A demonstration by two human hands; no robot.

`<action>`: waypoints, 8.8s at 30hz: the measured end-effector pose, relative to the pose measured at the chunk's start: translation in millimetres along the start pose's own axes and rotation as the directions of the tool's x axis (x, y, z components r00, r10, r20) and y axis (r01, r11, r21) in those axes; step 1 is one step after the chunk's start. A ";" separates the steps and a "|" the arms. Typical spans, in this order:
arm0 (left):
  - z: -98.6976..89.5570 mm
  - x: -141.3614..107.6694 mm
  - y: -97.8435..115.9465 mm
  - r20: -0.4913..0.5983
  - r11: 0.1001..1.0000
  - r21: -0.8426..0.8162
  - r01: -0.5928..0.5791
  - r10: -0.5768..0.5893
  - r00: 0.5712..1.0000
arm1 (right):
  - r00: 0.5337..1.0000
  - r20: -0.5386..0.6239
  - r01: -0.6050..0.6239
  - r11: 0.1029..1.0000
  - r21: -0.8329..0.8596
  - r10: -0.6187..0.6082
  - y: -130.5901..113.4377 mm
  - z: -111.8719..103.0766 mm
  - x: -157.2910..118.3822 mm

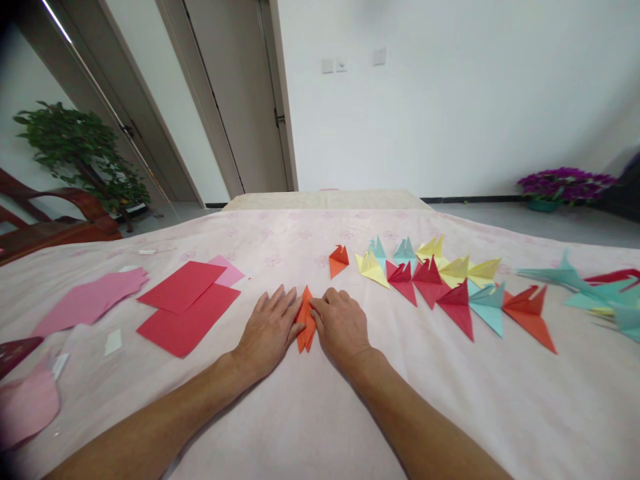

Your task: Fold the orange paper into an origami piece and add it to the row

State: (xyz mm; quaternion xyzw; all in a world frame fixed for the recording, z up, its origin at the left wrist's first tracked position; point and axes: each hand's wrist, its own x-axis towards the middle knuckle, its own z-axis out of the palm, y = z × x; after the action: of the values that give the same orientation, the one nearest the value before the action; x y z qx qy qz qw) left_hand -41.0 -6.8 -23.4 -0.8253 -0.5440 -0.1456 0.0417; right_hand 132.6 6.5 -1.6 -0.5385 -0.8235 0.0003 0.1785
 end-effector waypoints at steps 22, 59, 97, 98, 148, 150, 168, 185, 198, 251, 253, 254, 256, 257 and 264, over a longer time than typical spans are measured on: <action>-4.2 4.9 8.2 0.179 0.980 0.158 -0.120 0.091 0.980 | 1.000 0.027 0.005 1.000 0.022 -0.005 7.2 7.0 6.8; -12.8 -0.6 14.2 0.118 0.984 0.124 -0.125 0.111 0.987 | 0.991 0.111 0.062 0.989 0.132 -0.077 28.3 10.7 32.8; -15.6 -2.5 17.1 0.213 0.985 0.113 -0.134 0.108 0.971 | 0.931 0.301 0.257 0.957 -0.135 -0.208 19.9 3.2 55.8; -16.0 -4.8 16.9 0.210 0.982 0.109 -0.154 0.128 0.969 | 0.931 0.302 0.256 0.956 -0.140 -0.205 20.8 3.9 57.9; -51.0 87.6 -29.3 0.355 0.887 -0.108 -0.449 0.456 0.816 | 0.967 0.176 -0.254 0.663 0.704 0.183 53.5 11.8 7.3; -53.4 81.8 -32.6 0.275 0.890 -0.184 -0.417 0.454 0.848 | 0.969 0.219 -0.243 0.614 0.751 0.116 60.9 5.7 -2.5; -23.9 31.1 57.7 0.004 0.225 -0.970 0.094 -0.369 0.929 | 0.908 0.011 -0.109 0.209 0.972 0.418 14.3 -9.4 -20.4; -12.3 26.1 4.1 -0.416 0.848 -0.272 -0.455 0.323 0.850 | 0.942 -0.226 0.327 0.840 0.432 -0.250 38.0 -24.7 -35.6; -19.3 -6.4 -14.9 -0.070 0.892 -0.216 -0.397 0.391 0.918 | 0.918 0.070 0.341 0.866 0.365 -0.391 43.0 -23.1 -25.8; -13.7 8.9 -8.5 -0.050 0.911 -0.377 -0.165 0.158 0.986 | 0.983 0.109 0.120 0.963 0.243 -0.149 30.1 -18.1 -13.8; -14.6 8.8 -4.1 -0.032 0.930 -0.354 -0.101 0.096 0.995 | 0.990 0.105 0.067 0.969 0.236 -0.094 28.3 -15.5 -13.4; -14.7 8.7 -2.5 -0.030 0.938 -0.338 -0.079 0.073 0.997 | 0.992 0.102 0.046 0.973 0.225 -0.071 26.9 -14.4 -13.6; -14.5 8.8 -0.1 -0.029 0.952 -0.304 -0.045 0.038 0.999 | 0.995 0.093 0.007 0.982 0.189 -0.025 23.4 -12.5 -14.6; -14.4 8.9 0.8 -0.028 0.956 -0.290 -0.032 0.025 0.999 | 0.996 0.089 -0.011 0.986 0.168 -0.004 21.4 -11.6 -15.3; -15.9 7.6 7.8 -0.005 0.974 -0.218 0.054 -0.056 0.998 | 0.996 0.025 -0.088 0.991 0.097 0.086 13.7 -7.6 -20.7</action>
State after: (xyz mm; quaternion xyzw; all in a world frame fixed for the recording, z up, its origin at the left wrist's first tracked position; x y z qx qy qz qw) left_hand -34.2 -6.8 -5.3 -0.8087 -0.5471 -0.2102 -0.0500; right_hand 154.4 -7.5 -3.2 -0.5644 -0.8000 0.0541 0.1962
